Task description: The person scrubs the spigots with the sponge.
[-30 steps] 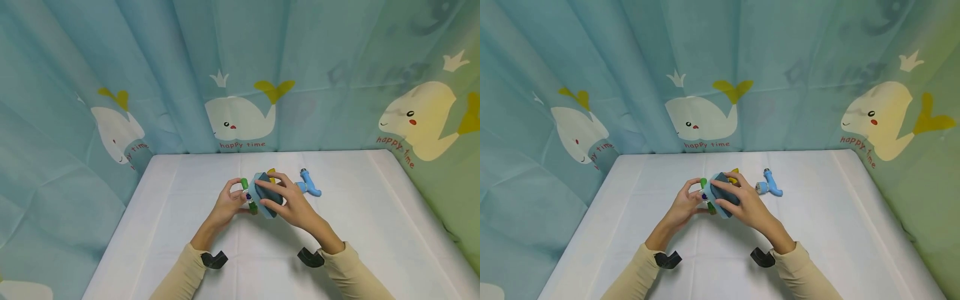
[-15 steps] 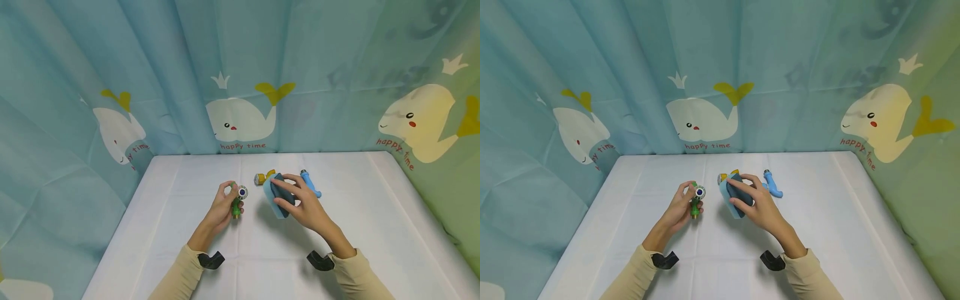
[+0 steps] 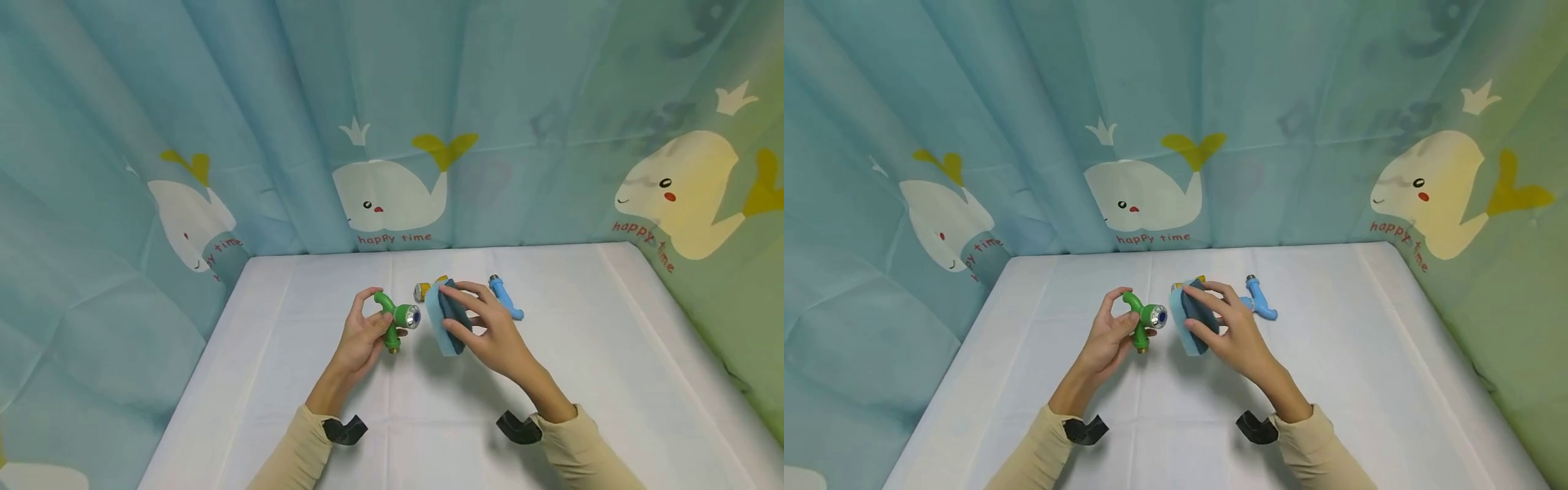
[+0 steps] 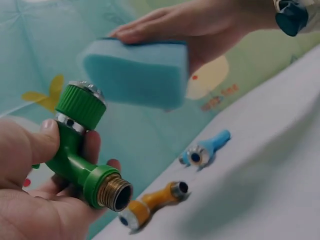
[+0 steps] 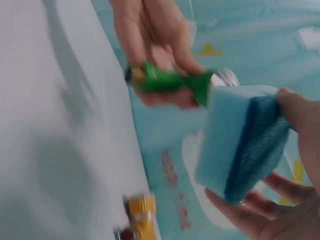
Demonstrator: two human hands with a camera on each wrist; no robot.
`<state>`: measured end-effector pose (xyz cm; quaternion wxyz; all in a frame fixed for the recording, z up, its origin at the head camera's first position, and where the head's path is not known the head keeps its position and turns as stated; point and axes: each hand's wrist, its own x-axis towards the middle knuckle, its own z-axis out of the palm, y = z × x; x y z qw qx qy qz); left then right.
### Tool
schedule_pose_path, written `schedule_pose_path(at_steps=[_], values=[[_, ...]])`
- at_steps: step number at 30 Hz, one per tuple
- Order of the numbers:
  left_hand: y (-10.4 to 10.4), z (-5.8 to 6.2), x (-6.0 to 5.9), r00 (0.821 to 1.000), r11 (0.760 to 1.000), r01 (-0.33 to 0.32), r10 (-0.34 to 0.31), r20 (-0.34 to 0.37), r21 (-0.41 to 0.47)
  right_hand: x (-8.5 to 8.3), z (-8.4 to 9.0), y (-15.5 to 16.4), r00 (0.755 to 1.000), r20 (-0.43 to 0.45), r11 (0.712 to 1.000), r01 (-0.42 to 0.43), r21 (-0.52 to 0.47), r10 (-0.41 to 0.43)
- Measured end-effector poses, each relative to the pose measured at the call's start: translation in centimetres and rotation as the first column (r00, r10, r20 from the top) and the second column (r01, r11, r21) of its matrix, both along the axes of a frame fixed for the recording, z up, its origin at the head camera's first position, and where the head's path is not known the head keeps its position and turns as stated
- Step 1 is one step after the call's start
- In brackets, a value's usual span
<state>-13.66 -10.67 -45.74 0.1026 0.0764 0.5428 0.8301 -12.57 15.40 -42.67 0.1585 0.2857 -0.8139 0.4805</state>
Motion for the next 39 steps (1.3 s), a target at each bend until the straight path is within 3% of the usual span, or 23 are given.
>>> schedule_pose_path(at_steps=[6, 10, 15, 21, 25, 30, 35, 39], values=[[0.7, 0.4, 0.4, 0.995, 0.997, -0.038, 0.043, -0.088, 0.060, 0.2, -0.2, -2.3, 1.000, -0.005, 0.996, -0.031, -0.079, 0.030], [0.7, 0.6, 0.5, 0.992, 0.992, -0.071, 0.081, -0.094, 0.099, 0.1, -0.3, -2.6, 1.000, 0.010, 0.995, 0.010, -0.101, -0.009], [0.7, 0.7, 0.4, 0.987, 0.989, -0.085, 0.100, -0.122, 0.122, 0.3, 0.5, -2.7, 1.000, -0.020, 0.992, -0.013, -0.122, 0.010], [1.0, 1.2, 0.5, 0.981, 0.983, -0.127, 0.145, -0.127, 0.136, 0.2, 0.3, -2.8, 1.000, 0.028, 0.989, 0.006, -0.148, -0.002], [1.0, 1.2, 0.5, 0.974, 0.982, -0.143, 0.162, -0.160, 0.123, 0.2, 0.6, -2.8, 0.999, -0.034, 0.994, -0.007, -0.111, 0.004], [0.9, 1.2, 0.5, 0.971, 0.985, -0.141, 0.157, -0.178, 0.099, -0.1, 0.6, -2.5, 1.000, -0.020, 0.998, 0.018, -0.060, -0.020], [0.8, 1.2, 0.4, 0.953, 0.977, -0.212, 0.203, -0.226, -0.016, -0.3, 0.6, -2.0, 0.999, -0.031, 1.000, -0.014, -0.025, 0.013], [0.6, 1.2, 0.5, 0.943, 0.966, -0.233, 0.198, -0.269, -0.107, -0.9, 0.6, -1.4, 0.999, -0.039, 0.997, -0.028, 0.076, 0.031]])
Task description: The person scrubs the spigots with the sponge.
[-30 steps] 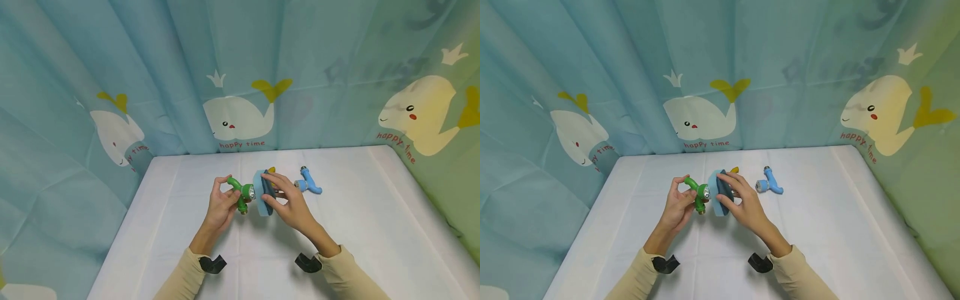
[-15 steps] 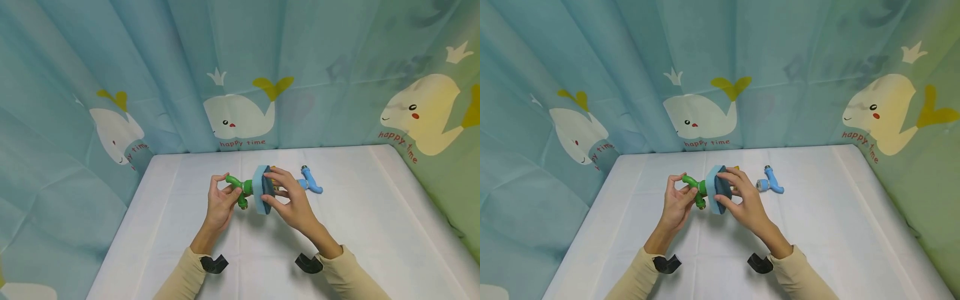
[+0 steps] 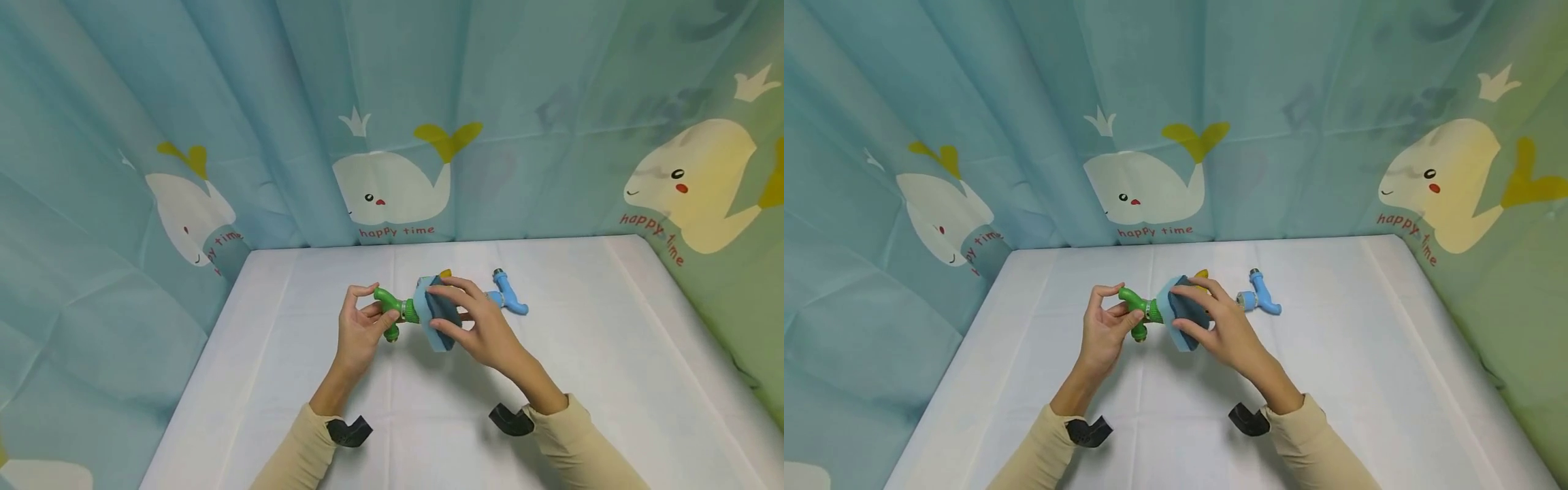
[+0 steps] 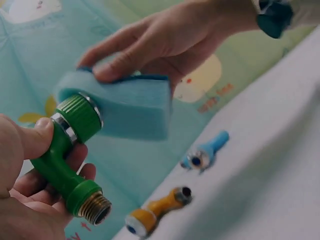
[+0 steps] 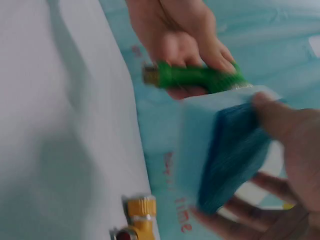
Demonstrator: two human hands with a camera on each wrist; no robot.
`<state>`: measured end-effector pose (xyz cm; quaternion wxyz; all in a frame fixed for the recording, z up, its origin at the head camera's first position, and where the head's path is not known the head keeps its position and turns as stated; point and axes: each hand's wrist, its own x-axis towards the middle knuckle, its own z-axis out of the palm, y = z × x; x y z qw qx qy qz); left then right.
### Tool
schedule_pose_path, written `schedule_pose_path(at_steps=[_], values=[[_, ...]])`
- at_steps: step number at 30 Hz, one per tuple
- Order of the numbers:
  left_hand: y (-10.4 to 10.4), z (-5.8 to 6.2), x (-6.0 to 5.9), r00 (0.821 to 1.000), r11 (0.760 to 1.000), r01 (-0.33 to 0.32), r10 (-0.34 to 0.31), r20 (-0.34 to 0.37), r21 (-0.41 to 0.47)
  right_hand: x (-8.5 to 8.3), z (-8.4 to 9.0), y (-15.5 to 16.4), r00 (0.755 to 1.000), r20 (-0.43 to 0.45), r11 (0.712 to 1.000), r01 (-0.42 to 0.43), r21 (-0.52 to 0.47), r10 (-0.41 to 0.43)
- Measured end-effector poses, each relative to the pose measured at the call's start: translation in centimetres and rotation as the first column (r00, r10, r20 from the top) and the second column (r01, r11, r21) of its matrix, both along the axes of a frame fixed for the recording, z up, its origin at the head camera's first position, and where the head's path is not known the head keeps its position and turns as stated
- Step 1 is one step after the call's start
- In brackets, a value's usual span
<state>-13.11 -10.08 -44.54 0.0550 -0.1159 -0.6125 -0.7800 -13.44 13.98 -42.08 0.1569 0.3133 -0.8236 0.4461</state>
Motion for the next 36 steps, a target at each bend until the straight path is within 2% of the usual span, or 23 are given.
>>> schedule_pose_path(at_steps=[4, 7, 10, 13, 16, 19, 21, 24, 27, 30, 33, 36], values=[[-0.3, -0.3, 0.1, 1.000, 0.998, 0.013, -0.014, -0.021, -0.064, -0.5, 0.5, 0.7, 0.999, -0.035, 0.998, 0.025, 0.065, -0.023], [-0.3, -0.4, -0.1, 0.994, 0.989, 0.020, -0.036, -0.104, -0.148, -0.8, 1.4, 0.9, 0.998, -0.067, 0.990, -0.009, 0.141, 0.018], [-0.3, -0.3, -0.2, 0.970, 0.963, -0.005, -0.060, -0.234, -0.268, -0.9, 2.4, 1.0, 0.997, -0.041, 0.963, -0.054, 0.265, 0.068], [-0.2, -0.4, -0.2, 0.942, 0.930, -0.047, -0.080, -0.326, -0.364, -0.9, 3.1, 1.3, 0.998, -0.010, 0.932, -0.049, 0.359, 0.056], [-0.1, -0.5, -0.3, 0.925, 0.913, -0.072, -0.090, -0.368, -0.403, -0.8, 3.5, 1.3, 0.999, -0.006, 0.922, -0.036, 0.387, 0.042], [0.0, -0.6, -0.2, 0.912, 0.912, -0.094, -0.082, -0.402, -0.398, -0.8, 3.6, 1.1, 0.998, -0.003, 0.907, -0.057, 0.418, 0.064], [0.0, -0.7, -0.1, 0.907, 0.916, -0.088, -0.088, -0.411, -0.391, -0.8, 3.4, 1.1, 0.997, 0.027, 0.889, -0.082, 0.450, 0.079], [0.0, -0.9, 0.0, 0.904, 0.916, -0.063, -0.116, -0.412, -0.396, -0.8, 3.2, 1.3, 0.998, 0.051, 0.871, -0.063, 0.488, 0.044], [-0.1, -0.9, -0.1, 0.907, 0.919, -0.043, -0.130, -0.401, -0.393, -0.9, 3.3, 1.5, 0.997, 0.069, 0.891, -0.062, 0.450, 0.035], [-0.3, -0.6, -0.1, 0.914, 0.938, -0.008, -0.134, -0.383, -0.347, -1.0, 3.3, 1.4, 0.989, 0.106, 0.918, -0.132, 0.373, 0.099], [-0.6, -0.2, -0.1, 0.927, 0.954, 0.065, -0.166, -0.336, -0.294, -1.0, 3.0, 1.6, 0.976, 0.161, 0.919, -0.193, 0.344, 0.144], [-0.9, -0.1, 0.0, 0.950, 0.965, 0.133, -0.189, -0.250, -0.226, -1.0, 2.6, 1.9, 0.976, 0.185, 0.921, -0.171, 0.349, 0.111]])
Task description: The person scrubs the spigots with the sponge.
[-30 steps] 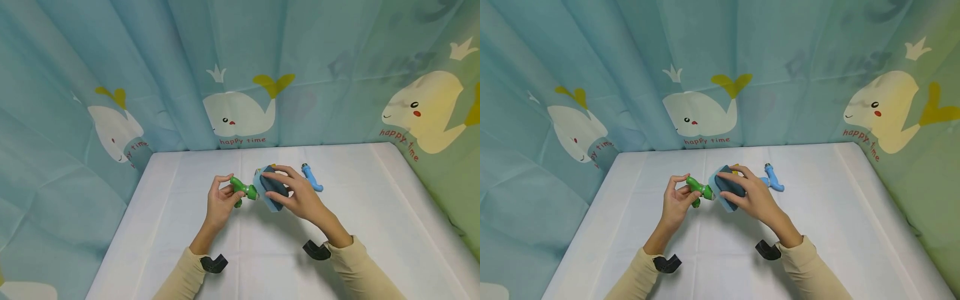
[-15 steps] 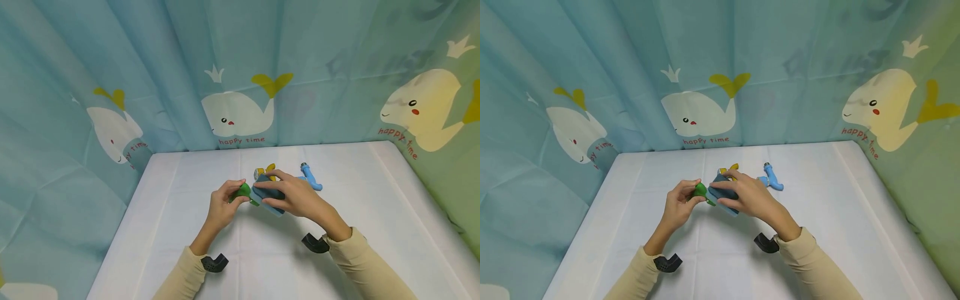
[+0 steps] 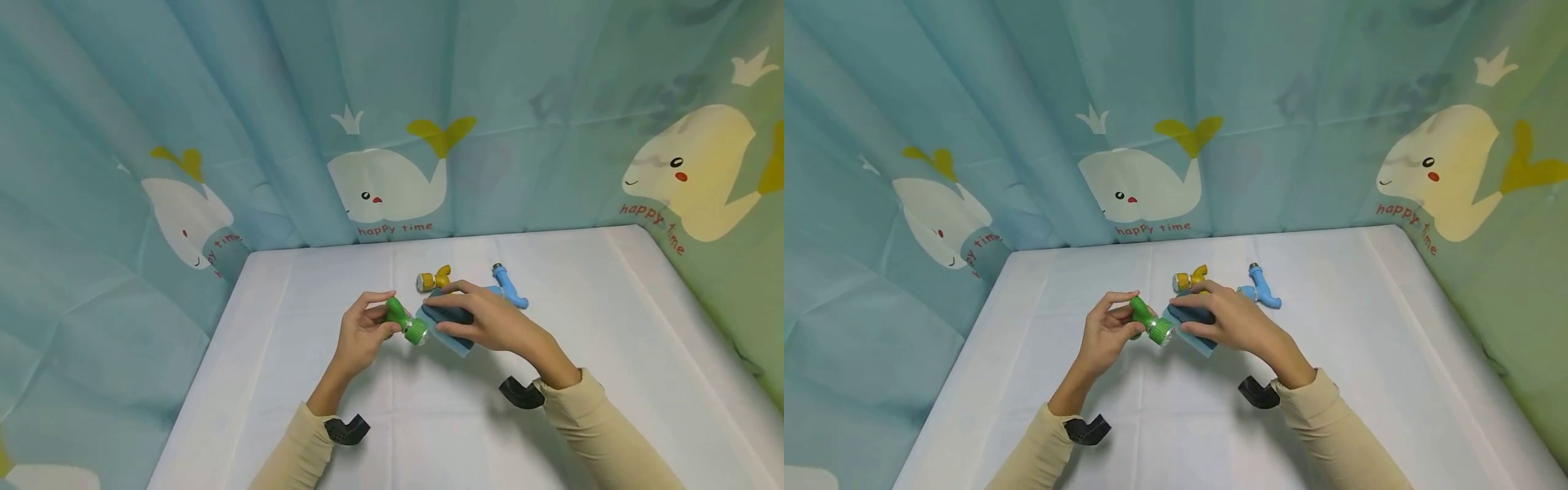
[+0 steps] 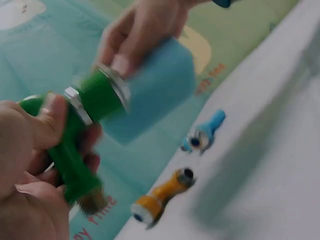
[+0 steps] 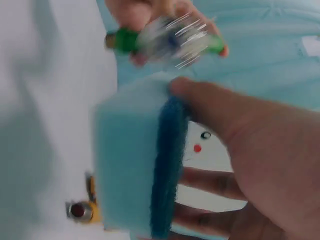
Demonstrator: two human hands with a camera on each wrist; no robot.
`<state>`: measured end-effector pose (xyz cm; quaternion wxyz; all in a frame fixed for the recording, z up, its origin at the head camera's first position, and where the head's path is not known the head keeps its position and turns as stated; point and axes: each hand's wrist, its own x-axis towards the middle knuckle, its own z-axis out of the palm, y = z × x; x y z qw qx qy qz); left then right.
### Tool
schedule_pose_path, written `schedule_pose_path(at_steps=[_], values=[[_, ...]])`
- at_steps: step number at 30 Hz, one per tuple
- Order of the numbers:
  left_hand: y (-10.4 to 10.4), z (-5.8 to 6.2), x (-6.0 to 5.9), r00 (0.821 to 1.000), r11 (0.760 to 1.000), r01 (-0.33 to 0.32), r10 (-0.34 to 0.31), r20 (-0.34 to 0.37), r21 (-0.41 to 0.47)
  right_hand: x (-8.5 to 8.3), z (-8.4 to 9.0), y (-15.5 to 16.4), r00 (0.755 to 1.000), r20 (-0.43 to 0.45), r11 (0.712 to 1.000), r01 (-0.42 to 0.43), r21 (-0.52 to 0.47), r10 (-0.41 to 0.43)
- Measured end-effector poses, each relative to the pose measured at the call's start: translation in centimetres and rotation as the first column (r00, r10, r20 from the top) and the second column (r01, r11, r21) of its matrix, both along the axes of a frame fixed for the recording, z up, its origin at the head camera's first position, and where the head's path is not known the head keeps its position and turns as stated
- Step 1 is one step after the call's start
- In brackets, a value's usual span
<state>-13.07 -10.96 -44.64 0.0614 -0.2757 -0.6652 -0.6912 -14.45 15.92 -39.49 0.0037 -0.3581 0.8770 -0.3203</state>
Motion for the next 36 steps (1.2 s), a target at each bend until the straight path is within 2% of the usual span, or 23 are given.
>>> schedule_pose_path(at_steps=[3, 6, 8, 12, 15, 17, 20, 24, 26, 29, 36], values=[[-0.2, -0.1, 0.0, 0.995, 0.998, 0.005, -0.012, 0.101, 0.067, -0.1, -0.1, 0.1, 0.999, -0.018, 0.996, 0.030, -0.087, -0.032], [-0.3, -0.2, -0.1, 0.984, 0.989, 0.006, -0.033, 0.177, 0.149, 0.0, -0.2, -0.6, 1.000, -0.013, 0.973, -0.009, -0.229, 0.006], [-0.2, -0.3, -0.1, 0.975, 0.977, 0.010, -0.057, 0.216, 0.212, 0.1, -0.5, -1.1, 0.999, -0.001, 0.959, -0.037, -0.281, 0.038], [0.1, -0.5, 0.1, 0.938, 0.931, -0.012, -0.116, 0.327, 0.364, 0.0, -1.1, -1.3, 0.999, 0.018, 0.950, -0.023, -0.312, 0.030], [0.5, -0.5, 0.1, 0.900, 0.899, -0.049, -0.150, 0.410, 0.436, -0.1, -1.2, -1.5, 1.000, -0.016, 0.934, 0.012, -0.357, -0.018], [0.8, -0.5, 0.0, 0.884, 0.896, -0.079, -0.140, 0.447, 0.438, -0.1, -1.3, -1.9, 0.998, -0.042, 0.924, 0.021, -0.381, -0.040], [1.1, -0.3, -0.1, 0.870, 0.900, -0.144, -0.083, 0.486, 0.412, 0.1, -1.9, -2.5, 0.991, -0.100, 0.926, 0.050, -0.375, -0.094], [1.4, -0.1, -0.1, 0.855, 0.893, -0.247, 0.018, 0.518, 0.376, 0.4, -2.7, -2.8, 0.956, -0.219, 0.931, 0.109, -0.349, -0.194], [1.5, 0.0, -0.1, 0.856, 0.891, -0.270, 0.047, 0.515, 0.366, 0.4, -2.8, -3.0, 0.938, -0.271, 0.934, 0.118, -0.338, -0.217], [1.6, 0.2, -0.1, 0.863, 0.891, -0.281, 0.071, 0.501, 0.358, 0.3, -2.8, -3.1, 0.925, -0.310, 0.941, 0.117, -0.318, -0.220], [1.8, 0.0, -0.1, 0.862, 0.884, -0.341, 0.157, 0.483, 0.321, 0.6, -2.8, -3.0, 0.906, -0.323, 0.938, 0.180, -0.297, -0.275]])
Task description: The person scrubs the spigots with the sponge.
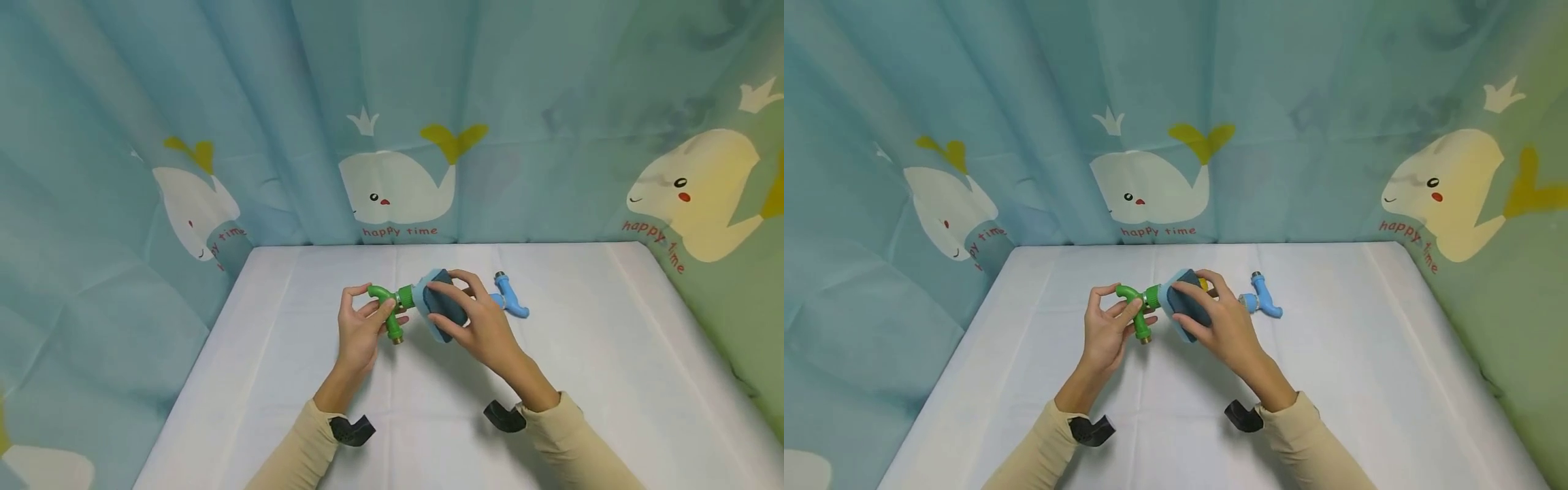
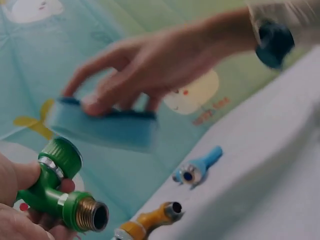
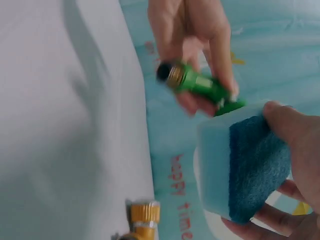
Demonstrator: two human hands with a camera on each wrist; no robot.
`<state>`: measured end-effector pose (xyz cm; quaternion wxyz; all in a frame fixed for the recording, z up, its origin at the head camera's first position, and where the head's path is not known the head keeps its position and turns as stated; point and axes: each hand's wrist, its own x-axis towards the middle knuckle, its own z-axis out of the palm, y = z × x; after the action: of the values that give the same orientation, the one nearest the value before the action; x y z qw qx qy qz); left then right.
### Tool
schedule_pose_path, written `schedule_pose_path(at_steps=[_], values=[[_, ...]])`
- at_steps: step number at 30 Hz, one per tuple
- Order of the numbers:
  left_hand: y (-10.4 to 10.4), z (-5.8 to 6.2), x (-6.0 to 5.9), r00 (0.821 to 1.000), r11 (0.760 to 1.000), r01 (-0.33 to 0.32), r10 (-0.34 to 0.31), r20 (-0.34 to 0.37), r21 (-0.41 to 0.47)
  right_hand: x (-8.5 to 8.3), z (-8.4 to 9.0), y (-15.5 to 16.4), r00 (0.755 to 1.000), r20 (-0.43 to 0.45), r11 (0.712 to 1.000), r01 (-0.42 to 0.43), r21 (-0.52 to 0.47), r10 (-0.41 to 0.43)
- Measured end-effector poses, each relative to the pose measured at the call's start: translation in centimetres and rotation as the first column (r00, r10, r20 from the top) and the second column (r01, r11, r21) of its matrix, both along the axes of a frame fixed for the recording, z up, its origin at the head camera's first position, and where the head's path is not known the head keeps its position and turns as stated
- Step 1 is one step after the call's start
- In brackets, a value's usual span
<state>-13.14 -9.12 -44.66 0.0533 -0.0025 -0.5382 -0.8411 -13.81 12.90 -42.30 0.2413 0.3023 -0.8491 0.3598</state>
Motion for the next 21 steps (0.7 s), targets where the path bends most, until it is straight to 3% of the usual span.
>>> schedule_pose_path(at_steps=[4, 8, 11, 14, 21], values=[[0.1, -0.1, 0.0, 0.999, 0.999, -0.014, 0.013, -0.036, -0.047, 0.0, 0.0, -0.3, 1.000, -0.003, 0.999, 0.002, 0.039, -0.002], [0.1, -0.2, 0.1, 1.000, 0.998, 0.019, -0.020, -0.003, -0.053, 0.0, -0.2, -0.1, 1.000, 0.020, 0.999, 0.013, 0.047, -0.014], [0.0, -0.2, 0.0, 0.995, 0.995, 0.096, -0.094, 0.043, -0.038, -0.1, -0.3, 0.1, 0.999, 0.040, 0.999, 0.024, 0.048, -0.026], [-0.2, -0.1, -0.1, 0.980, 0.982, 0.184, -0.186, 0.068, 0.030, -0.3, -0.4, 0.4, 0.998, 0.046, 0.998, 0.044, 0.052, -0.046], [-0.6, -0.1, 0.1, 0.941, 0.925, 0.329, -0.339, 0.018, 0.192, -0.5, -0.4, 1.2, 0.996, 0.058, 0.998, 0.061, 0.034, -0.063]])
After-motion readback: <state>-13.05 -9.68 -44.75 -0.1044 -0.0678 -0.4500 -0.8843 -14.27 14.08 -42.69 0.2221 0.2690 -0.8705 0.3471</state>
